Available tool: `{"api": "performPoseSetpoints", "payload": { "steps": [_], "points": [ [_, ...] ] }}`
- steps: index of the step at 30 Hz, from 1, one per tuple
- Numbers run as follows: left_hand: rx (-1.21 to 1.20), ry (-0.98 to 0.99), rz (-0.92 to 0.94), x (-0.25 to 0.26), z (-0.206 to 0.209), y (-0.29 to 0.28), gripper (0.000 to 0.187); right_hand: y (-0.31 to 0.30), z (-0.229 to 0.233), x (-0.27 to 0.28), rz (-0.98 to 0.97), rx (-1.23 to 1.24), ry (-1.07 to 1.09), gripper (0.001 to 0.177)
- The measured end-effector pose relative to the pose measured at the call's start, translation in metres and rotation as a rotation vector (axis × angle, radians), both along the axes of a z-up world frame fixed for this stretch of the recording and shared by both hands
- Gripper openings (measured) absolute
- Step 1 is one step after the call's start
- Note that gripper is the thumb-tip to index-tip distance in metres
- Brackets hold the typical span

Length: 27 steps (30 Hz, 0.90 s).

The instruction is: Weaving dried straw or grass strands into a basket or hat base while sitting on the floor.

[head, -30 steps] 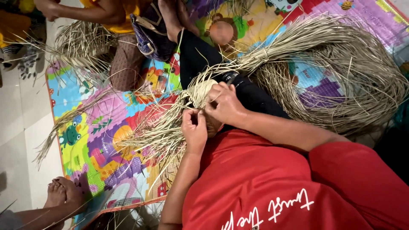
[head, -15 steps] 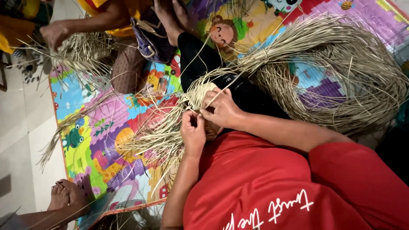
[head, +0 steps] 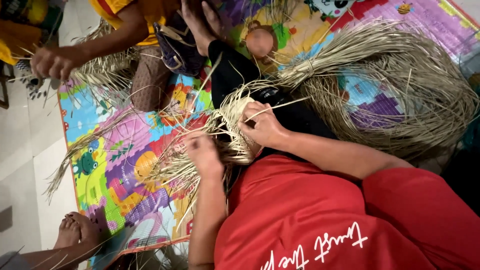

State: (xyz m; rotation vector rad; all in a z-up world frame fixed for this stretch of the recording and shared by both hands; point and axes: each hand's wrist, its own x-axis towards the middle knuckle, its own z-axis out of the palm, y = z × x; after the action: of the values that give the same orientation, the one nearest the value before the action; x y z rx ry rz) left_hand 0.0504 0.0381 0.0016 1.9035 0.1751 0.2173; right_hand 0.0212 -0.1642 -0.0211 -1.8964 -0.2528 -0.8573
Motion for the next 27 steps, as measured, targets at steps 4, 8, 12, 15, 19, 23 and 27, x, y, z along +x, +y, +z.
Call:
{"api": "performPoseSetpoints", "payload": {
  "steps": [4,8,12,15,19,23,27],
  "points": [
    [-0.756,0.101,0.290,-0.003,0.033,0.058,0.018,-0.003,0.006,-0.001,0.020,-0.006,-0.056,0.018],
    [-1.031,0.118,0.323,-0.006,0.015,0.143,0.023,0.000,0.012,0.001,0.074,0.050,-0.123,0.020],
    [-0.955,-0.095,0.450,-0.050,0.080,0.084,0.018,0.001,0.008,0.004,0.077,0.033,-0.138,0.020],
    [-0.237,-0.377,0.444,-0.071,0.085,0.016,0.016,0.001,0.010,-0.001,0.085,0.005,-0.120,0.019],
    [0.440,-0.845,-0.381,-0.052,0.027,-0.022,0.024,0.002,0.011,-0.005,0.065,-0.035,-0.015,0.016],
    [0.520,-0.650,-0.481,-0.044,0.022,-0.038,0.014,0.001,-0.007,-0.003,0.041,-0.016,0.029,0.017],
    [0.444,-0.565,-0.502,-0.046,0.032,-0.032,0.013,0.002,0.002,-0.006,0.064,0.055,0.066,0.015]
  ]
}}
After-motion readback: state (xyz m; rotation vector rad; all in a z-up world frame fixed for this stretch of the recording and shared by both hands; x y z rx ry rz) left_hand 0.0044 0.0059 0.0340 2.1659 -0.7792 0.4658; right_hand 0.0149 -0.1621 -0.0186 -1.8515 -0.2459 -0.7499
